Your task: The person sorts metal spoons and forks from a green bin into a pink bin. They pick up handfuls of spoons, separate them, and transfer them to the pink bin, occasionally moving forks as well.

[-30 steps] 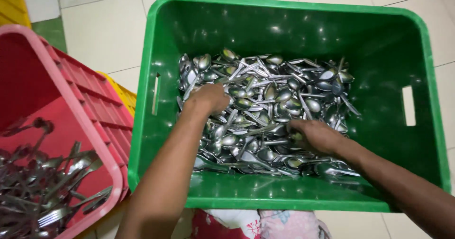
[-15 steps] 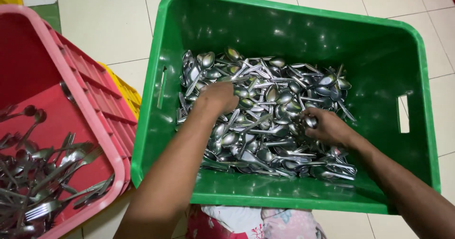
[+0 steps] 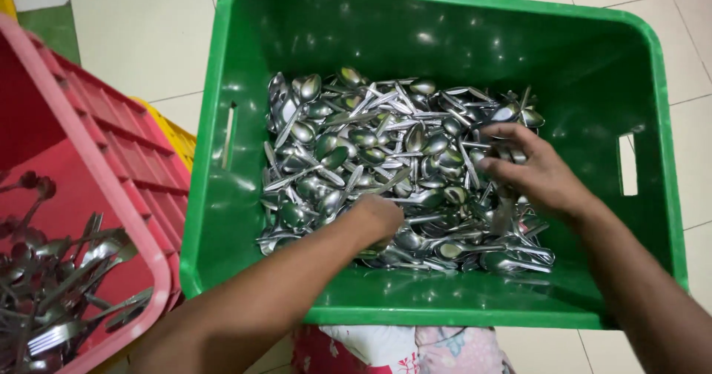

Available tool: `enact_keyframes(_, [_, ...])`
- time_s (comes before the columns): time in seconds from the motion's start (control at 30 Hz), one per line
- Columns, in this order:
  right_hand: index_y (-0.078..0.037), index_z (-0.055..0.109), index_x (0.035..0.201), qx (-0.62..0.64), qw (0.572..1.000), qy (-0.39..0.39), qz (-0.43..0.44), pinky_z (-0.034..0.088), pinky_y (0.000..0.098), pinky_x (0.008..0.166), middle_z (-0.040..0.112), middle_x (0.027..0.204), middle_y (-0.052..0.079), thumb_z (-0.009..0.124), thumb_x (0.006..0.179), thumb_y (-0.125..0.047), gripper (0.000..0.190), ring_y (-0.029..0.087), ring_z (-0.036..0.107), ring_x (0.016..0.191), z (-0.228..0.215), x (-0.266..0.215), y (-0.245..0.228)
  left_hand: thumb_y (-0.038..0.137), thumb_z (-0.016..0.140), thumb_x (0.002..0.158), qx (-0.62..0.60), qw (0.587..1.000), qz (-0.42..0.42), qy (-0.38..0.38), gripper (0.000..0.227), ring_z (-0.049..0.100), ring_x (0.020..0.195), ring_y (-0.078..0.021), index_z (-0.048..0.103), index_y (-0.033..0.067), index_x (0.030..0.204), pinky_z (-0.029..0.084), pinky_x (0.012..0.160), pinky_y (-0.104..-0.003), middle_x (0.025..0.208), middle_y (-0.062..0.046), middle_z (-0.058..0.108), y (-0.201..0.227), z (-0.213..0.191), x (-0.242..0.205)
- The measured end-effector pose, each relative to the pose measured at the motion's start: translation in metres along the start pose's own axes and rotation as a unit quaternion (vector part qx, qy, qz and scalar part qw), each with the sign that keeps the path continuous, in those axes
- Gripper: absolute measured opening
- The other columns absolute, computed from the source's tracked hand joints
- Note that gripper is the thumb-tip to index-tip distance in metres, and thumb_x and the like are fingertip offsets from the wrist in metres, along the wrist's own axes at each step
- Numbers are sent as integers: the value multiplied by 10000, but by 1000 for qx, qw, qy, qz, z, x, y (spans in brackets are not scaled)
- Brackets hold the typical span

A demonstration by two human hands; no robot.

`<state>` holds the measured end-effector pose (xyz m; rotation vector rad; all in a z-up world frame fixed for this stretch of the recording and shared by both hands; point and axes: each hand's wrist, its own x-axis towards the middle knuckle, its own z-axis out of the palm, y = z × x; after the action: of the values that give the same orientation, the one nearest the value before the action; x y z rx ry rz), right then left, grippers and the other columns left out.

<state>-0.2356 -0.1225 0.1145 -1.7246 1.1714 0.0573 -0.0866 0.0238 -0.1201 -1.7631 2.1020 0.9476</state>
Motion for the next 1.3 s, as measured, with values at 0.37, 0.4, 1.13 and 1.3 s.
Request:
enact_keyframes(0.37, [-136,710,1096,-211,920,-29,-329,560,527,934,706,1179,111,802,752,-14,377,403,709,1069,12,10,52,281,641,864,-215,976,-33,-19,249,732,990,-419,818,151,981,565,850,-538,961,-176,782,-12,-115,-86])
enact_keyframes(0.4, [-127,706,1096,-216,909,-53,-353,583,529,913,678,1185,130,828,747,-30,383,418,716,1038,17,5,47,276,633,891,-308,951,-15,-12,261,724,1017,-414,808,126,1013,548,892,-524,1009,-184,781,-14,-137,-100])
enact_keyframes(1.13, [-78,535,1355,-23,946,13,-324,498,464,973,741,1043,120,554,873,41,497,290,701,1000,-11,24,45,350,721,849,-3,980,-31,198,507,616,1033,-390,632,117,1290,491,793,-469,1141,-142,575,17,-63,-24])
enact_keyframes(1.3, [-36,687,1189,137,974,-23,-177,525,369,846,654,1002,87,644,809,-30,383,189,610,912,-1,38,67,310,789,791,59,963,6,262,395,588,1006,-359,685,104,1112,431,798,-471,1079,-124,568,9,-50,-17])
